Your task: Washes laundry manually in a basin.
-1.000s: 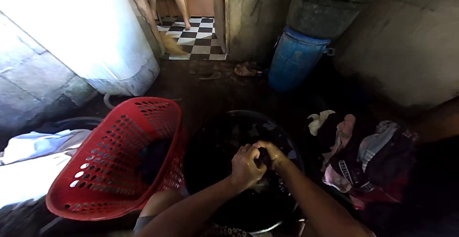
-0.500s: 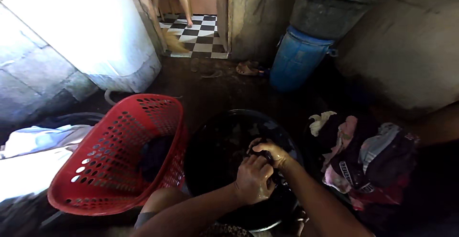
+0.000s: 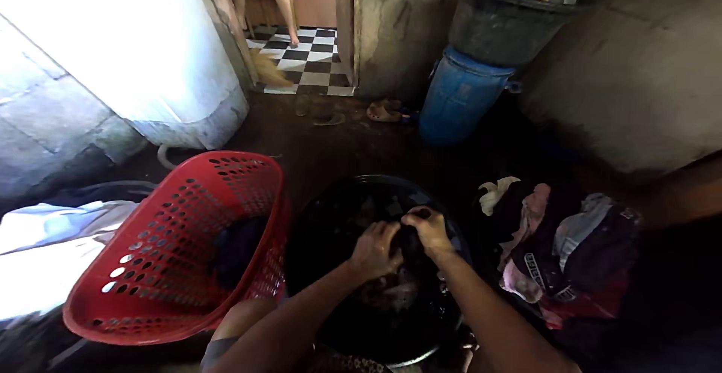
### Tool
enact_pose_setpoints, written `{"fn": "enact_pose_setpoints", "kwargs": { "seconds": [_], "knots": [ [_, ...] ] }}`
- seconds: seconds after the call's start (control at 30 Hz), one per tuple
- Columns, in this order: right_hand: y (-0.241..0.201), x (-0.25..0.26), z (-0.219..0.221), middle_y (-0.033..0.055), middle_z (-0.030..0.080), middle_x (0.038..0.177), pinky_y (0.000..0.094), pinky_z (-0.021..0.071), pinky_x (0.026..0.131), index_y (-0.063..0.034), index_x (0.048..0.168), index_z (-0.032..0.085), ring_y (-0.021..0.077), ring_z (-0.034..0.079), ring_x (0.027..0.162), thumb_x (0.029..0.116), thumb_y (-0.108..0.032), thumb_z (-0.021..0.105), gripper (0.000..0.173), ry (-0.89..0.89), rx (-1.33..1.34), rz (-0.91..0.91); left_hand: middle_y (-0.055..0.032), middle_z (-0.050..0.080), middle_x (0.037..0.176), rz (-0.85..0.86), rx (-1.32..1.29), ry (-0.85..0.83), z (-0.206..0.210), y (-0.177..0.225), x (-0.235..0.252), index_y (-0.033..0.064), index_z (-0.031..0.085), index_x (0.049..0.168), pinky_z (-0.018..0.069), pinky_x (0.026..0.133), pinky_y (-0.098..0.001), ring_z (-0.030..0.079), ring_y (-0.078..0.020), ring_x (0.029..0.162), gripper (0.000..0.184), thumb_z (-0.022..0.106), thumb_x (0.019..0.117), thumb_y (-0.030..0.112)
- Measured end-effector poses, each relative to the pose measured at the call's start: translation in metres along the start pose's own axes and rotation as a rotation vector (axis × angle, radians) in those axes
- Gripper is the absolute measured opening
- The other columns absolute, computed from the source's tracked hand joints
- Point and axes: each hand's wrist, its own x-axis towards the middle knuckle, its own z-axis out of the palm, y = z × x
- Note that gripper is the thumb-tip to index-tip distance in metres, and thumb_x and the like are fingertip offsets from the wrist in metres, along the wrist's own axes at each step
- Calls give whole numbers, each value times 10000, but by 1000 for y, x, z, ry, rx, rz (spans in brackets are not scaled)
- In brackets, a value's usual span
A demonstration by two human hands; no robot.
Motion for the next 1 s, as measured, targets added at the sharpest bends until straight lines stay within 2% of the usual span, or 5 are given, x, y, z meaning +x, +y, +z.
{"fn": "enact_pose_setpoints", "kwargs": {
  "seconds": [0.17,0.37,0.5,0.8,1.0],
  "knots": [
    [-34,-5,-15,65,713,858,282,564,720,3,1027,713,77,658,739,817,-95,794,245,154,-99,-459,-240,441,1563,-626,-425,-277,-24,-14,26,34,340,1586,382,1161,-532,469,-368,1424,672,506,1066,426],
    [-39,-34,2,140,767,1032,449,614,832,-29,959,780,266,744,980,792,-252,749,281,-28,-395,-1070,-191,720,1109,-903,-1507,-431,-6,-21,11,147,563,1339,600,686,-515,723,-360,948,986,-51,930,800],
    [-39,-53,16,150,758,1026,391,603,870,-9,952,758,231,729,998,784,-218,773,269,-312,-238,-1127,-27,744,877,-649,-1982,-86,-24,-15,18,171,673,975,614,735,-317,724,-123,821,737,129,1036,665],
    [-46,-50,7,128,745,1024,262,576,909,39,970,721,116,700,1021,797,-157,769,265,-600,-12,-1059,-32,737,834,-749,-1935,-276,-42,-19,6,137,678,947,608,741,-266,717,-95,786,609,156,1123,397],
    [-43,-29,-7,23,767,1020,281,612,803,-56,1012,738,101,722,925,821,-117,726,201,-178,387,-690,-64,663,903,-941,-1449,388,-54,5,36,48,583,1144,572,723,-325,659,-142,802,222,391,1095,147]
  ]
}}
